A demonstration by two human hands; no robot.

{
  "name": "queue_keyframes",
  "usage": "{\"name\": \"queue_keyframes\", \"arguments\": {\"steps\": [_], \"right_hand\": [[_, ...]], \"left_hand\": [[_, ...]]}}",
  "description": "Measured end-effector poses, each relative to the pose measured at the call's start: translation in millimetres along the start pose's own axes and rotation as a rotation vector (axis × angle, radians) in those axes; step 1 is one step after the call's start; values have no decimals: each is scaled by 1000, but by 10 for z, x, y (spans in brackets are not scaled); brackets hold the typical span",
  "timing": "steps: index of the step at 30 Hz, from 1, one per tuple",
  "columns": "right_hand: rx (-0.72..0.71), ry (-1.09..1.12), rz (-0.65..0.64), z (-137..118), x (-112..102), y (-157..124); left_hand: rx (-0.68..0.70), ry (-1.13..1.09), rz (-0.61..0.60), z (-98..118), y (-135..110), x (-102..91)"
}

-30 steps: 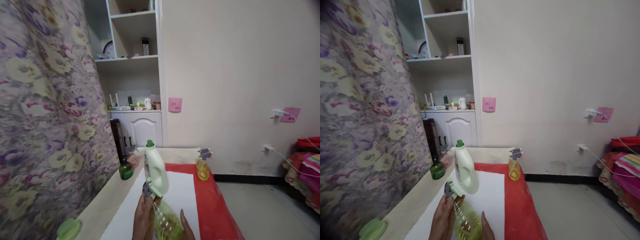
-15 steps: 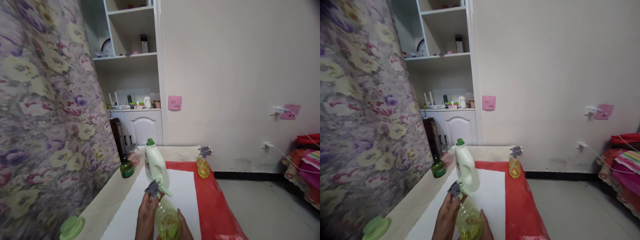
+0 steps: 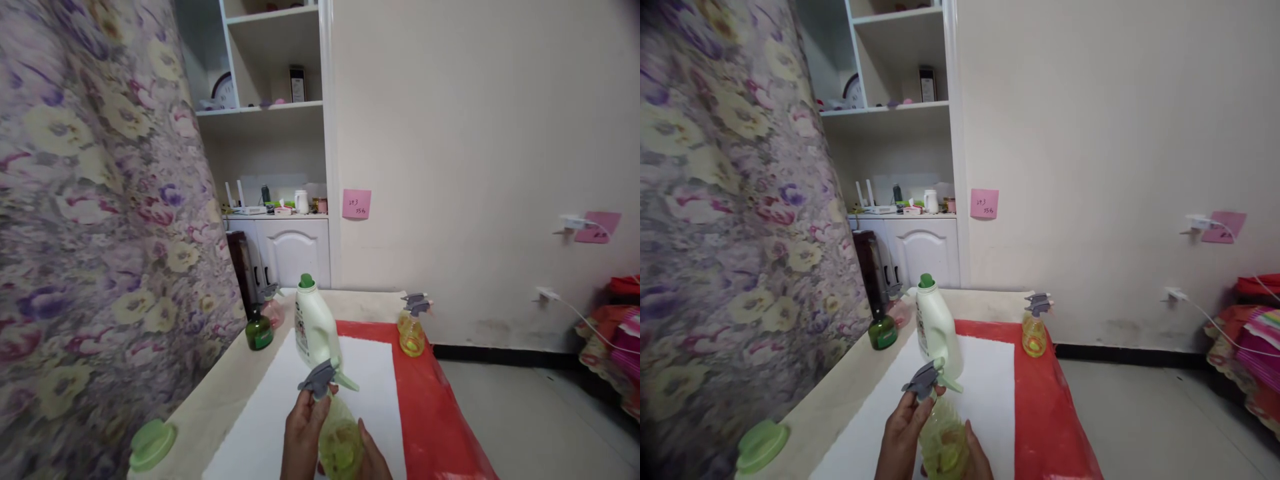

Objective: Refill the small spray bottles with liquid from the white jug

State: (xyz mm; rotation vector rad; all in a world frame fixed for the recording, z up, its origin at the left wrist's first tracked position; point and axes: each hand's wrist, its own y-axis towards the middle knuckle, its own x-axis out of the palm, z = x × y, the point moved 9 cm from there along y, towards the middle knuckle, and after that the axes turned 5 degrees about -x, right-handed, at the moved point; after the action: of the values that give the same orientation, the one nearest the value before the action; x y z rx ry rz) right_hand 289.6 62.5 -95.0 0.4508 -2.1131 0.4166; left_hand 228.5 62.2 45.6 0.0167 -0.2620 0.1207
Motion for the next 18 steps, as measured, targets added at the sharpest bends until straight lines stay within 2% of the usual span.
{"name": "queue_keyframes", "arguments": {"steps": [4,10,14,18], "right_hand": [[71,-36,30,12,-24,-28],[130,-28,14,-67,-14,-90],[58,-28,73,-140,-114,-45],[-145,-262,313,-356,-450,-61]], "left_hand": [[-18,33,-24,-75,59,-6],[9,121,-195,-122,110,-5],[33,151,-208,-88,114,-24],[54,133,-121,-45,165,-30]]}}
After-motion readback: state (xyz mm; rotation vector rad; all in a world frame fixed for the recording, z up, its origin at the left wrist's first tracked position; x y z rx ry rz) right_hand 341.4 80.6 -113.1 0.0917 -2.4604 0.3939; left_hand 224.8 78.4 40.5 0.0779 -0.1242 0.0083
